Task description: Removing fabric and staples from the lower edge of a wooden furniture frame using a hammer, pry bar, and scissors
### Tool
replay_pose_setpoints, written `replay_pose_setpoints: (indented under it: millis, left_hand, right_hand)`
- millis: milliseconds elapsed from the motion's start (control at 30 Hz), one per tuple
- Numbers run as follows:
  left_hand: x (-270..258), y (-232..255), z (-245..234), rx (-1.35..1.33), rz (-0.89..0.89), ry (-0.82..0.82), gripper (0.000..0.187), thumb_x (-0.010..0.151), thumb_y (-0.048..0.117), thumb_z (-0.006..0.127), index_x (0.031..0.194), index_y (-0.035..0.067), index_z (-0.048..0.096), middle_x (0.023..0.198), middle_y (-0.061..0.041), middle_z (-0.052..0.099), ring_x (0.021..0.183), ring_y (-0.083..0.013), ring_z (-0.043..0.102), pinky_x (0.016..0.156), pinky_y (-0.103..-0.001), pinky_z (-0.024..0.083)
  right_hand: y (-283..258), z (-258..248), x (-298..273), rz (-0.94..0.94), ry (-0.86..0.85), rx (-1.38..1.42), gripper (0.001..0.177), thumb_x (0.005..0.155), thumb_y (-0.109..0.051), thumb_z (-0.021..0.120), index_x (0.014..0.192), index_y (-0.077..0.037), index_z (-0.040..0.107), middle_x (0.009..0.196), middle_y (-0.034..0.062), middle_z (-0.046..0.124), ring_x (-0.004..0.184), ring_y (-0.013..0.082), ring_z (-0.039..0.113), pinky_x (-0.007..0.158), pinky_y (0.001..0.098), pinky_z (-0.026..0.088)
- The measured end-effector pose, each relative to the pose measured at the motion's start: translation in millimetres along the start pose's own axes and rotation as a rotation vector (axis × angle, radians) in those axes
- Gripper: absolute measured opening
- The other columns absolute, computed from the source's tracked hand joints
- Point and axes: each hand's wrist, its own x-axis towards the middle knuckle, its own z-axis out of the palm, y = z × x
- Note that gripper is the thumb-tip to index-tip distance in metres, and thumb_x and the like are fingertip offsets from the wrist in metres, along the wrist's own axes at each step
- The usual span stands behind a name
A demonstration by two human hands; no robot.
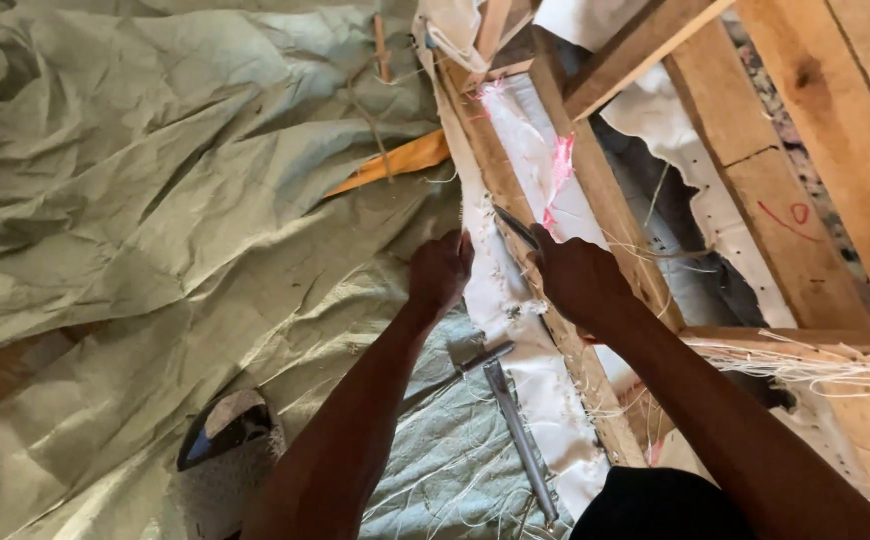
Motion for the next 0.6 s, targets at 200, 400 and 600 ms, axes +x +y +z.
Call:
replay_pose_setpoints:
  millis: [200, 400, 600]
  left_hand:
    - [4.8, 7.2, -12.9, -0.032, -0.061, -0.060, 0.038, 0.105, 0.037, 0.050, 0.075, 0.016, 0.061, 0.053, -0.013, 0.062, 0.055, -0.0346, 0.072, 0.049, -0.044, 0.056]
    - [8.2, 15.0, -27.1, -0.125, -0.161, -0.228, 0.044, 0.107, 0.041, 0.045, 0.075, 0.014, 0.060, 0.056, -0.017, 0.065, 0.061, -0.0381, 0.074, 0.053, -0.048, 0.058]
    - [6.3, 12.3, -14.3, -0.126, -0.159, -0.237, 0.044, 0.106, 0.039, 0.045, 0.074, 0.014, 0.060, 0.058, -0.017, 0.066, 0.062, -0.0371, 0.075, 0.054, -0.046, 0.058]
  right_hand:
    - [-24.4, -7.4, 9.2, -0.037, 0.047, -0.266, 0.044, 0.106, -0.020, 0.045, 0.144, -0.001, 0.055, 0.082, 0.0190, 0.074, 0.081, 0.0331, 0.077, 0.072, 0.0479, 0.063]
    - [-30.3, 10.7, 38.4, 0.044, 0.036, -0.159, 0.033, 0.102, -0.016, 0.049, 0.118, 0.003, 0.070, 0.069, 0.0143, 0.069, 0.068, 0.0314, 0.076, 0.060, 0.0434, 0.062]
    - [-31.2, -25.2, 26.7, 0.029, -0.001, -0.078, 0.031, 0.103, -0.013, 0.047, 0.106, 0.000, 0.075, 0.074, 0.0145, 0.071, 0.075, 0.0307, 0.076, 0.066, 0.0421, 0.062]
